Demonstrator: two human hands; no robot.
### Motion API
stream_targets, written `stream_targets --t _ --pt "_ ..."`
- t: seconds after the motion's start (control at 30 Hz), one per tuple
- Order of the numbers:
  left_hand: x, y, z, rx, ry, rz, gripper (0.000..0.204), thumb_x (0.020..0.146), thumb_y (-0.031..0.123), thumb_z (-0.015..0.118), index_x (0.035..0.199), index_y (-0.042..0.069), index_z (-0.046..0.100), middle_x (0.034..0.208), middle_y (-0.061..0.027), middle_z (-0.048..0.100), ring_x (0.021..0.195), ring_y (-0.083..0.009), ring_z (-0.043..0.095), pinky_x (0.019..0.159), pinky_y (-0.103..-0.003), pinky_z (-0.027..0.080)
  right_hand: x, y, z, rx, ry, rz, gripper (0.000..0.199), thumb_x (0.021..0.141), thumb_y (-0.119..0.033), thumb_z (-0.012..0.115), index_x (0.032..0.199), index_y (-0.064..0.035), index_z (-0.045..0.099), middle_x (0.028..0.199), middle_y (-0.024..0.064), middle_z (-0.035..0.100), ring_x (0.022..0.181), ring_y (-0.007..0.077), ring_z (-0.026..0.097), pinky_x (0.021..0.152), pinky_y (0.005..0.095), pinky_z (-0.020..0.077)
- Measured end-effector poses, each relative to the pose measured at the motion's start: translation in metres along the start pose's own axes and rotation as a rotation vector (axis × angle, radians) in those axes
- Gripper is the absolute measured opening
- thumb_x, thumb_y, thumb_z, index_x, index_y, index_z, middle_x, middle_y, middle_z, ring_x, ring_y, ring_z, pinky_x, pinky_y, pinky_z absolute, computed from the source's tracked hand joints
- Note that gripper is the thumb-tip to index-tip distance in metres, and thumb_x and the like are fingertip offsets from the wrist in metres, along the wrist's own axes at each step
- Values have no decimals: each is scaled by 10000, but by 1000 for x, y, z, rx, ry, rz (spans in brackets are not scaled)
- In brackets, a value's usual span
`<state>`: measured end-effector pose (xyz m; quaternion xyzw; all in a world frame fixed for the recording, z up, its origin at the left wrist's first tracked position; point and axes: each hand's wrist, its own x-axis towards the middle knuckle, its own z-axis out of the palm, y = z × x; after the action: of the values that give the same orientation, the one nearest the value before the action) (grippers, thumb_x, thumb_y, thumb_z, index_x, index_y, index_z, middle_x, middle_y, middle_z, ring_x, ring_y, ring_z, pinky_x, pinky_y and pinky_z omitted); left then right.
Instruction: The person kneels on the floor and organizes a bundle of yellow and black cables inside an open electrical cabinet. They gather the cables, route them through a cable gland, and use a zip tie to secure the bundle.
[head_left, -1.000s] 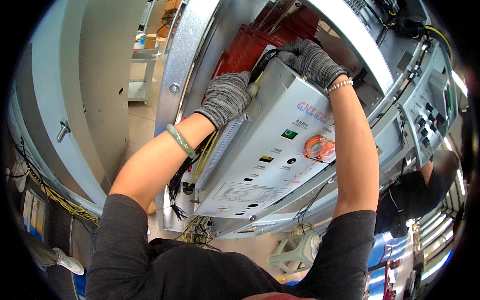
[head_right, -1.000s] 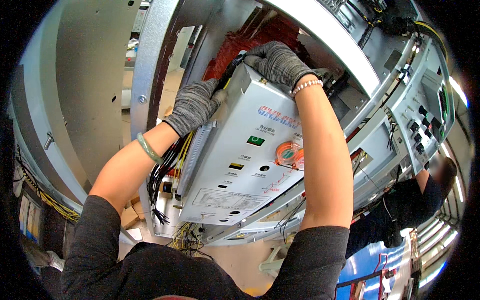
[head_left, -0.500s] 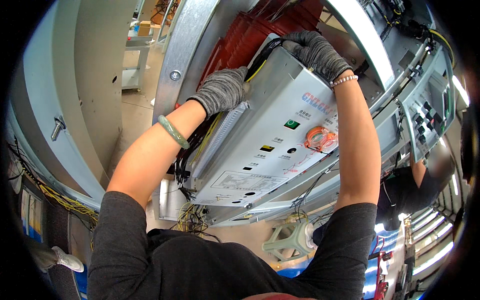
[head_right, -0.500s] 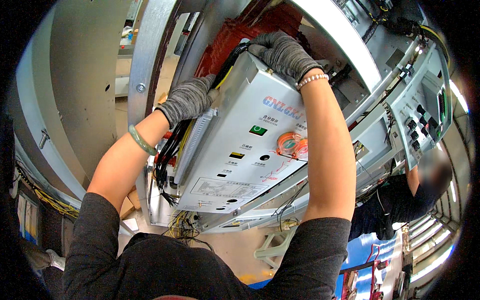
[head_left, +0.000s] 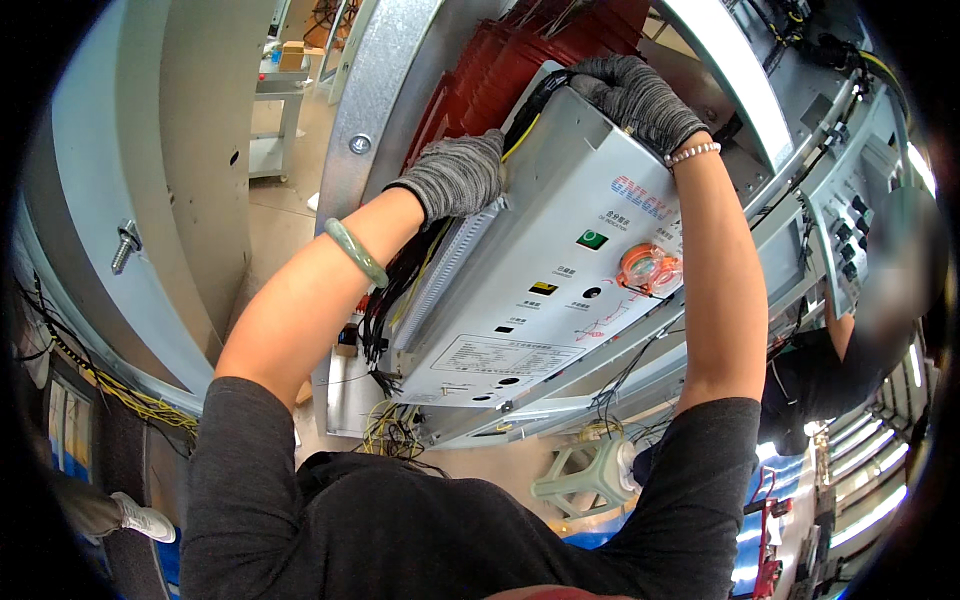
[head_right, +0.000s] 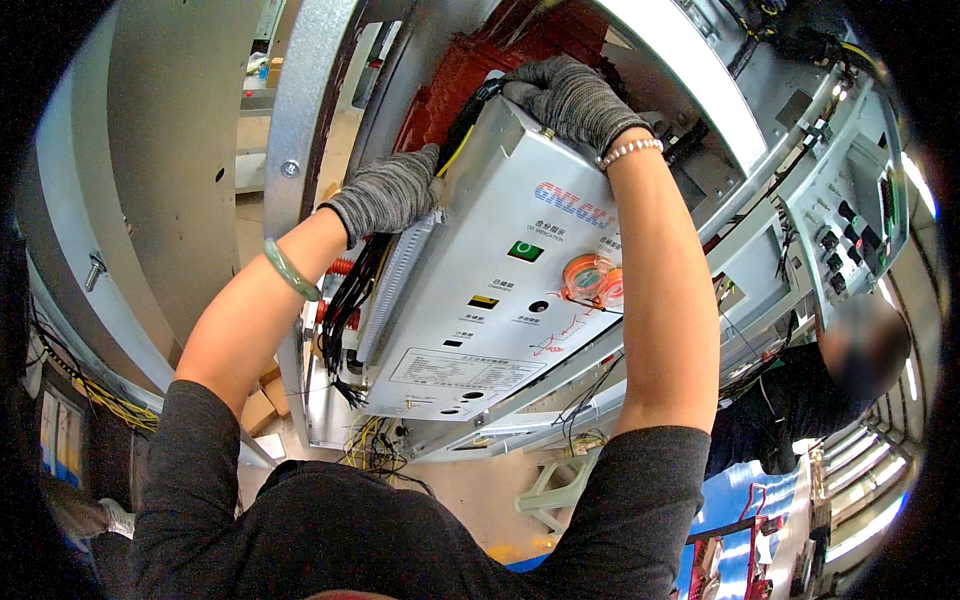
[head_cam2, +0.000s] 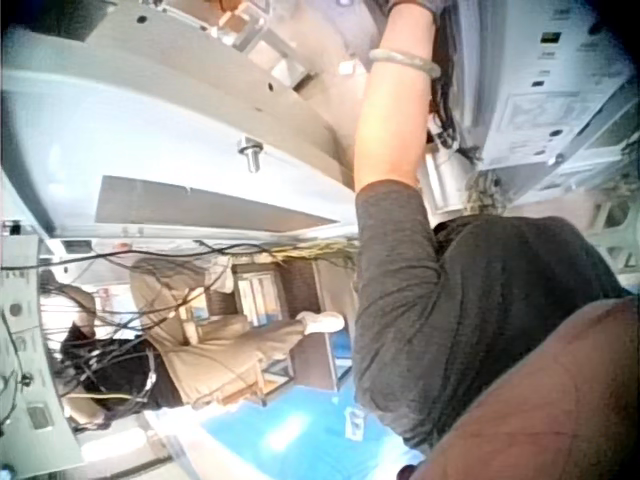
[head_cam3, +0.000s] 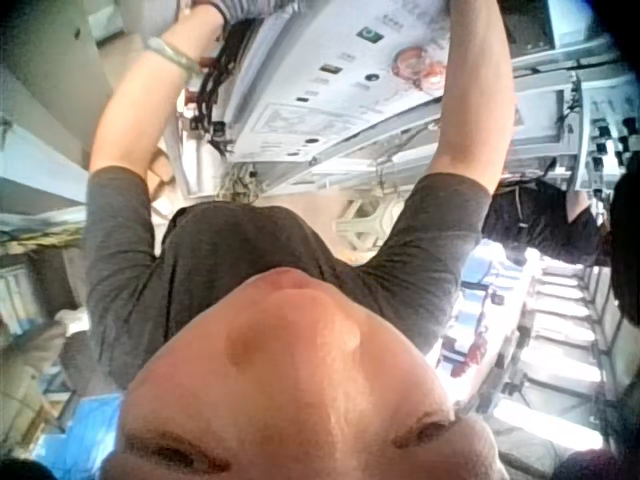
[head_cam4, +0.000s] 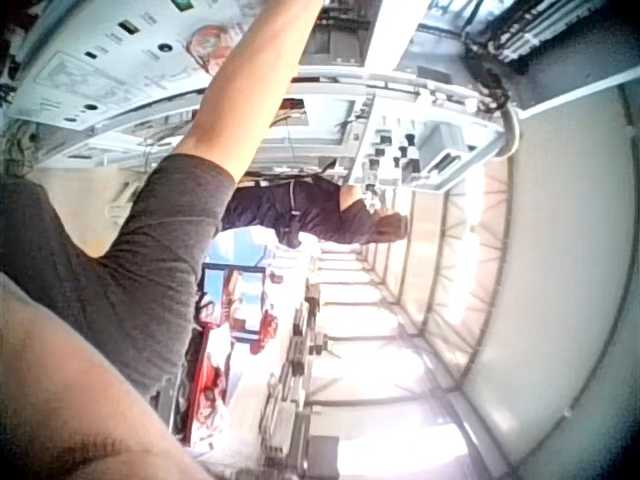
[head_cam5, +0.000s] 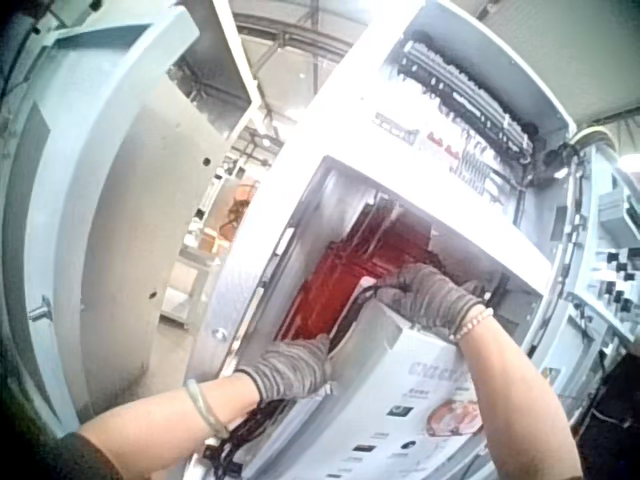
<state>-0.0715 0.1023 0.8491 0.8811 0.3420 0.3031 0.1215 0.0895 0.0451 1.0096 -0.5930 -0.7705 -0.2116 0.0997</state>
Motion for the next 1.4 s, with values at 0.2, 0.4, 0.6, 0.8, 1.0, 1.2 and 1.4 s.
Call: stream_targets --t 0.2,0.4,0.6,0.8,1.0,1.2,1.4 --pt "3 -1 3 26 18 -13 476 874 305 400 1145 -81 461 1001 -273 593 967 -364 582 880 -421 430 2 -3 1 6 -22 26 310 846 -312 566 1059 -101 647 985 164 648 907 288 624 851 368 459" --pt "7 15 -8 13 97 -23 508 903 407 355 1025 -52 537 909 -254 613 896 -366 595 838 -435 443 4 6 3 7 17 -26 314 834 -283 575 1054 -69 640 974 165 649 888 295 625 843 360 462" --pt "13 15 -4 70 172 -87 542 910 431 305 944 -34 581 827 -247 617 829 -355 607 795 -440 457 1 -10 2 -23 -3 17 299 836 -273 556 1046 -83 650 993 165 643 901 306 617 844 367 462" --pt "19 21 -1 71 175 -128 528 905 427 316 961 -28 578 831 -240 621 822 -358 608 799 -441 455 1 -5 0 -35 -10 41 331 827 -325 559 1056 -104 649 991 158 646 897 314 617 844 376 460" --pt "15 6 16 22 193 -96 577 900 460 333 1125 -36 523 970 -253 606 944 -366 583 850 -436 433 -3 -13 -2 -60 -17 90 334 833 -348 553 1024 -94 655 956 154 649 884 311 616 813 382 473" --pt "11 -2 9 -5 138 -96 611 886 473 372 1215 -33 467 1084 -247 579 1041 -357 550 911 -432 404 -53 -55 -40 102 77 63 238 848 -263 517 934 -50 577 949 161 608 934 327 570 856 370 460" --pt "16 17 12 -28 109 -53 549 901 433 313 1100 -33 524 980 -256 607 964 -365 581 885 -430 422 -158 -149 -4 -41 48 -224 304 838 -312 559 1076 -130 613 1059 135 601 933 255 604 813 374 476"
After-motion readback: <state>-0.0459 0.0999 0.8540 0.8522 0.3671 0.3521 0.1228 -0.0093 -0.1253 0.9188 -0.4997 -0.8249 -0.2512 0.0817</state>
